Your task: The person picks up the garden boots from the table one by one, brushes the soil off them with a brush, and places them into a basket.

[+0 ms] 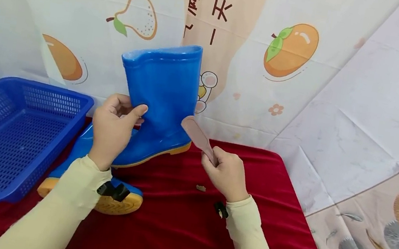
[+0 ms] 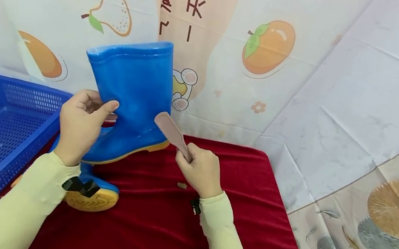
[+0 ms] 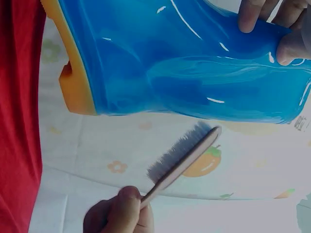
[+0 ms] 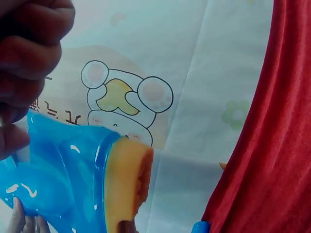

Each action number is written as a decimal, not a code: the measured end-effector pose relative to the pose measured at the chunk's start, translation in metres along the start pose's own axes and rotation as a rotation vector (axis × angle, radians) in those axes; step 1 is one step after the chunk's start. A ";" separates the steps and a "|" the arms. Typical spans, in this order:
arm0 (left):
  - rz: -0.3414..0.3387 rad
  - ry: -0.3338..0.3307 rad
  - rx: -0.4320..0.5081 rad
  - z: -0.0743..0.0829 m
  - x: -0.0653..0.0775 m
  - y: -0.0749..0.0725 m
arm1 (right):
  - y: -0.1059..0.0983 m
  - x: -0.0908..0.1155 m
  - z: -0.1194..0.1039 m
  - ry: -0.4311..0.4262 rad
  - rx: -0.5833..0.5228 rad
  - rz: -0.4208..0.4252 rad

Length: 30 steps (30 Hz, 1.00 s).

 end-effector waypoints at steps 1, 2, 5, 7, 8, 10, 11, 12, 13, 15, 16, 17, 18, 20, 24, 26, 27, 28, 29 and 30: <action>0.003 -0.002 -0.009 0.000 -0.001 -0.003 | 0.000 0.000 0.001 0.016 -0.001 0.003; 0.005 -0.006 -0.018 0.000 -0.001 -0.005 | 0.000 -0.001 0.002 0.034 -0.001 0.005; 0.026 -0.004 -0.047 -0.001 -0.004 -0.014 | -0.001 -0.002 0.004 0.097 0.000 0.007; 0.050 0.017 -0.070 -0.001 -0.006 -0.021 | 0.000 -0.002 0.005 0.129 0.006 0.005; 0.063 0.029 -0.081 -0.001 -0.008 -0.025 | 0.000 -0.003 0.006 0.140 0.008 0.003; 0.087 0.052 -0.102 -0.001 -0.012 -0.032 | 0.000 -0.003 0.007 0.152 0.009 -0.003; 0.096 0.059 -0.110 0.000 -0.014 -0.036 | 0.000 -0.003 0.008 0.155 0.008 -0.007; 0.102 0.059 -0.115 0.001 -0.016 -0.040 | 0.000 -0.003 0.008 0.156 0.009 -0.010; 0.106 0.045 -0.120 0.002 -0.018 -0.044 | 0.001 -0.002 0.009 0.158 0.010 -0.014; 0.111 0.021 -0.123 0.004 -0.022 -0.052 | 0.001 -0.002 0.011 0.158 0.016 -0.022; 0.113 0.006 -0.122 0.005 -0.025 -0.057 | 0.002 -0.001 0.011 0.160 0.018 -0.026; 0.121 -0.003 -0.124 0.007 -0.028 -0.062 | 0.002 -0.001 0.012 0.162 0.020 -0.029; 0.131 -0.005 -0.130 0.009 -0.031 -0.067 | 0.002 -0.001 0.012 0.164 0.022 -0.030; 0.163 0.013 -0.149 0.013 -0.037 -0.077 | 0.002 -0.001 0.013 0.166 0.027 -0.030; 0.240 0.046 -0.195 0.019 -0.049 -0.098 | 0.003 -0.001 0.015 0.171 0.026 -0.037; 0.273 0.033 -0.195 0.019 -0.054 -0.109 | 0.003 0.000 0.016 0.176 0.026 -0.043; 0.288 0.019 -0.204 0.018 -0.057 -0.115 | 0.003 0.000 0.016 0.179 0.026 -0.045; 0.301 0.009 -0.216 0.017 -0.060 -0.121 | 0.003 0.001 0.017 0.183 0.027 -0.046; 0.312 0.001 -0.235 0.016 -0.063 -0.127 | 0.003 0.001 0.017 0.187 0.026 -0.047; 0.320 -0.010 -0.260 0.014 -0.066 -0.133 | 0.002 0.001 0.017 0.191 0.026 -0.046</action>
Point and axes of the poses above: each hand's wrist, its own x-axis away from the middle knuckle, its own y-axis out of the palm, z = x × y, the point moved 4 cm from there along -x, towards the middle knuckle, and after that the axes turned 7 degrees about -x, right-handed, at the moved point
